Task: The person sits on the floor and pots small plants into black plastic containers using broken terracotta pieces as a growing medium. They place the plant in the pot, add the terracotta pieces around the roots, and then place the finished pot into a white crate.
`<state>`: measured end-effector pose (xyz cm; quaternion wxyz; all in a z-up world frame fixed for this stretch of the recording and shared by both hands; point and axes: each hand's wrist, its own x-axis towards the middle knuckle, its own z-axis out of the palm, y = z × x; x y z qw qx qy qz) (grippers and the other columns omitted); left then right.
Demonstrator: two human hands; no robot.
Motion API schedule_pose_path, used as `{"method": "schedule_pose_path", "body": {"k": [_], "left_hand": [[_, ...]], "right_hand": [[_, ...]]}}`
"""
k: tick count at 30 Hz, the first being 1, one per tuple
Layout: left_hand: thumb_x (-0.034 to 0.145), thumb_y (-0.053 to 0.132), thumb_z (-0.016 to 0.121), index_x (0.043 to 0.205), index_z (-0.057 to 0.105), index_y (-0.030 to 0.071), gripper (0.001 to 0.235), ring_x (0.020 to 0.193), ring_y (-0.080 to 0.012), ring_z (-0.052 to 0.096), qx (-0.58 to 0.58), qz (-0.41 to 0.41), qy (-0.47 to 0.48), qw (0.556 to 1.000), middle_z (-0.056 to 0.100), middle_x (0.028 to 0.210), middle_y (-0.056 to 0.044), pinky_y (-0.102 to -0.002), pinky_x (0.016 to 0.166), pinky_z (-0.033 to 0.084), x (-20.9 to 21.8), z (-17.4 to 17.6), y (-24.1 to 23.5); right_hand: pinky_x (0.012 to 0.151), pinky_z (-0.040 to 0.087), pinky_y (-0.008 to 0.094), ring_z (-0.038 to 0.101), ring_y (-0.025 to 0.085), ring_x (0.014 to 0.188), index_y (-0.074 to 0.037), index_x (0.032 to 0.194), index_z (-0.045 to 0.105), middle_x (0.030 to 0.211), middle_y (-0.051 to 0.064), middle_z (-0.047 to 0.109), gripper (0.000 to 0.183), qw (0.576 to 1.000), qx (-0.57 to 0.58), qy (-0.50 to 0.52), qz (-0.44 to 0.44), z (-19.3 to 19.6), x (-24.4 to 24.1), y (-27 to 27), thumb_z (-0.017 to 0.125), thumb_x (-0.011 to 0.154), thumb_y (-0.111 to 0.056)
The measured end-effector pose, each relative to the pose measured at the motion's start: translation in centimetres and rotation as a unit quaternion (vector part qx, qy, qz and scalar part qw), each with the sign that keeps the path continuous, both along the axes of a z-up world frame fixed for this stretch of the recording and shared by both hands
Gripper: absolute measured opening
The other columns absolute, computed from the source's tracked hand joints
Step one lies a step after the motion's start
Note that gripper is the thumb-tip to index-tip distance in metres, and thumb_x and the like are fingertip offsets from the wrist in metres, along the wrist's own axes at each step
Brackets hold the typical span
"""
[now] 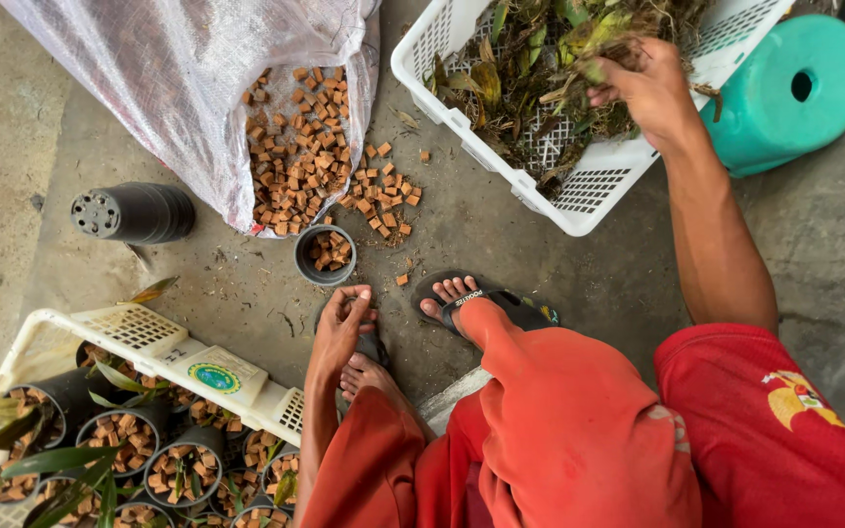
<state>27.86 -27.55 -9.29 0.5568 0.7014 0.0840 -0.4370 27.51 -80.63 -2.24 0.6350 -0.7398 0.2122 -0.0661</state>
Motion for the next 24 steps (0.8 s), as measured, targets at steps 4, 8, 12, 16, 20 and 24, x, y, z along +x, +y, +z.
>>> {"method": "schedule_pose_path", "body": {"k": [4,8,12,16,20,24], "left_hand": [[0.100,0.037,0.063,0.126,0.063,0.005,0.041,0.088,-0.0160,0.065,0.011,-0.032,-0.049,0.998,0.070,0.097,-0.007,-0.032,0.079,0.053,1.2,4.2,-1.2],[0.099,0.039,0.061,0.126,0.062,0.009,0.040,0.100,-0.0135,0.073,0.013,-0.086,-0.121,0.989,0.074,0.101,-0.006,-0.030,0.086,0.055,3.3,10.0,-3.7],[0.101,0.032,0.068,0.132,0.060,0.008,0.039,0.113,-0.0191,0.070,-0.082,-0.099,-0.233,0.964,0.072,0.127,-0.010,-0.035,0.094,0.057,4.7,14.0,-7.3],[0.095,0.020,0.072,0.149,0.036,0.012,0.066,0.117,-0.0211,0.066,-0.200,0.032,-0.212,0.956,0.056,0.135,-0.009,-0.035,0.094,0.058,4.0,15.2,-9.0],[0.099,0.006,0.076,0.136,0.046,0.008,0.047,0.123,-0.0197,0.062,-0.335,0.127,-0.248,0.900,0.058,0.134,-0.008,-0.033,0.098,0.056,3.8,13.7,-8.4],[0.103,0.001,0.070,0.120,0.053,0.005,0.024,0.114,-0.0163,0.063,-0.344,0.128,-0.206,0.907,0.062,0.132,-0.009,-0.030,0.093,0.057,3.4,11.6,-7.7]], "right_hand": [[0.079,0.063,0.037,0.073,0.025,0.091,-0.003,0.124,0.065,0.118,0.015,0.071,0.013,0.961,0.260,-0.088,-0.034,1.7,-0.7,2.2,0.068,0.111,-0.002],[0.072,0.062,0.036,0.072,0.024,0.086,-0.004,0.126,0.066,0.122,0.019,0.073,0.022,0.931,0.355,-0.084,-0.026,3.9,0.2,7.1,0.063,0.105,-0.001],[0.076,0.065,0.040,0.073,0.026,0.091,-0.006,0.119,0.067,0.121,0.014,0.069,0.018,0.905,0.401,-0.113,0.090,5.0,0.8,14.7,0.065,0.102,-0.001],[0.098,0.060,0.033,0.065,0.020,0.118,-0.001,0.127,0.065,0.130,0.012,0.063,0.024,0.965,0.025,-0.183,0.188,6.3,0.2,21.7,0.068,0.104,-0.003],[0.095,0.056,0.027,0.064,0.014,0.110,-0.002,0.137,0.063,0.129,0.009,0.062,0.037,0.945,0.081,-0.219,0.229,7.5,-0.8,24.8,0.073,0.101,-0.004],[0.097,0.062,0.033,0.065,0.020,0.118,-0.001,0.141,0.055,0.141,0.012,0.057,0.055,0.947,0.118,-0.202,0.218,7.8,-1.3,24.9,0.078,0.091,-0.004]]}}
